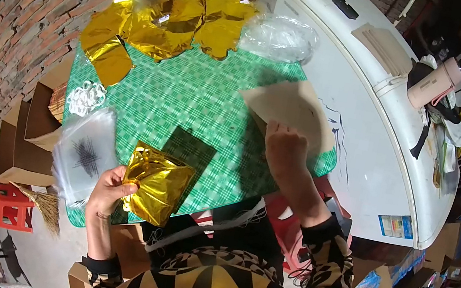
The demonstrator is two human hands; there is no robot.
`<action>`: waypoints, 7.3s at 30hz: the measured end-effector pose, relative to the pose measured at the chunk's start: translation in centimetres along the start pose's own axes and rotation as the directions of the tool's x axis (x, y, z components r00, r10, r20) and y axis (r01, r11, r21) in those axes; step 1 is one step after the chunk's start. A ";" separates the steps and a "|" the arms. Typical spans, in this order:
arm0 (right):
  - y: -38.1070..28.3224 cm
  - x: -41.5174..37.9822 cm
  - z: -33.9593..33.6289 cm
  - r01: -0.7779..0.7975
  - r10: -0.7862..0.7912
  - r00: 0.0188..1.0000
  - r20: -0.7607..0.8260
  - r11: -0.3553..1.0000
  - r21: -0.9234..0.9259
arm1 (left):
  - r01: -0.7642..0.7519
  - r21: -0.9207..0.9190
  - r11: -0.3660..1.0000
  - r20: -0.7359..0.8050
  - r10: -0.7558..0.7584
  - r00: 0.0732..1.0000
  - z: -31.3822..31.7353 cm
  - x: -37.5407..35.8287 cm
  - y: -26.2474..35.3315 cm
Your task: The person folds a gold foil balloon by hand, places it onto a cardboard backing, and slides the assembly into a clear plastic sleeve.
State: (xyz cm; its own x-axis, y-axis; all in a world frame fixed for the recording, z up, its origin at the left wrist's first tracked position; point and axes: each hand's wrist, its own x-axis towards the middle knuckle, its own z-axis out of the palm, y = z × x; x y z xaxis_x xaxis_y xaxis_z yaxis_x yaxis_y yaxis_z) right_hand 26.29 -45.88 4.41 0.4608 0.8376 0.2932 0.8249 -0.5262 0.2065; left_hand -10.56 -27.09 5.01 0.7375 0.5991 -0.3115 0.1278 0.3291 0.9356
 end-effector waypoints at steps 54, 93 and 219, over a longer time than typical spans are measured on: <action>-13.3 14.9 0.1 0.556 -0.455 0.796 -0.399 0.291 0.778 | -0.282 -0.118 0.952 -0.327 0.231 0.916 -5.6 -9.0 0.7; -6.7 2.7 -0.4 0.464 -0.424 0.868 -0.260 0.500 0.731 | -0.579 0.685 -0.443 0.721 0.525 0.452 7.0 8.5 -1.8; -9.0 -16.2 0.6 -0.865 -0.706 0.489 0.512 -0.319 0.387 | -0.304 0.953 0.004 0.281 0.368 0.886 9.6 4.8 -5.8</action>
State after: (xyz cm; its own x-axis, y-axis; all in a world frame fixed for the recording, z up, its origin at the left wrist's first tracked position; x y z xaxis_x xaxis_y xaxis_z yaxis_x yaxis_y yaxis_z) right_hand 11.56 -54.61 -2.77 -0.1893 0.8565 -0.4801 -0.5350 -0.5000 -0.6810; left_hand -1.38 -33.09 -0.33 0.8871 0.4470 0.1153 0.4081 -0.8761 0.2567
